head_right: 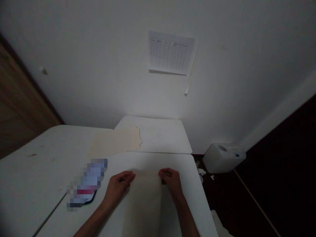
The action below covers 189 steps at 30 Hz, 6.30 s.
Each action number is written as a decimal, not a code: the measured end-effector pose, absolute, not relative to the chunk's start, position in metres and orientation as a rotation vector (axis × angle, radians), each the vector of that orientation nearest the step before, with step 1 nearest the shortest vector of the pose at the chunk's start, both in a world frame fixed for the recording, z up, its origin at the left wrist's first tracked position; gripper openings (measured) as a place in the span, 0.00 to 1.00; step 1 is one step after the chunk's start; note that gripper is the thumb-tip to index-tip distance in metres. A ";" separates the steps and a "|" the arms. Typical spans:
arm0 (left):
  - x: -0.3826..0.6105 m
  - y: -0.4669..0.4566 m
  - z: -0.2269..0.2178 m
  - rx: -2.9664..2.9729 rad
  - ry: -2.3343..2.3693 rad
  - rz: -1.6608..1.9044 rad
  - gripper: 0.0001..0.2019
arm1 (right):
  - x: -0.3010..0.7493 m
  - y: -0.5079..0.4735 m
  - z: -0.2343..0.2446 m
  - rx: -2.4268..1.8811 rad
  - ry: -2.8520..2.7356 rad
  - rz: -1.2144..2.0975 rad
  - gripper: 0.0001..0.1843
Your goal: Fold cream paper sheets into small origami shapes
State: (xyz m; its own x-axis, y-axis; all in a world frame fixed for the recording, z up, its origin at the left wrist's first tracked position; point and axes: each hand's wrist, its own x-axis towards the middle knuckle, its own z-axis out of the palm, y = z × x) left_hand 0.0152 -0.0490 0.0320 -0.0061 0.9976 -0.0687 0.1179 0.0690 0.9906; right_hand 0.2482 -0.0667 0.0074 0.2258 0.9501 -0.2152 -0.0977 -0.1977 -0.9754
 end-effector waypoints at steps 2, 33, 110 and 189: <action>0.015 -0.048 0.032 1.253 1.334 1.098 0.19 | 0.250 -0.065 0.007 -1.409 -0.885 1.209 0.27; 0.017 -0.042 0.020 1.161 1.295 1.080 0.21 | 0.250 -0.065 0.007 -1.433 -1.053 1.043 0.26; 0.003 -0.010 -0.010 2.295 1.480 0.864 0.11 | 0.278 -0.070 0.005 -1.457 -2.267 0.377 0.25; 0.013 -0.028 -0.002 2.489 1.516 0.896 0.12 | 0.270 -0.085 0.025 -1.532 -2.684 0.857 0.77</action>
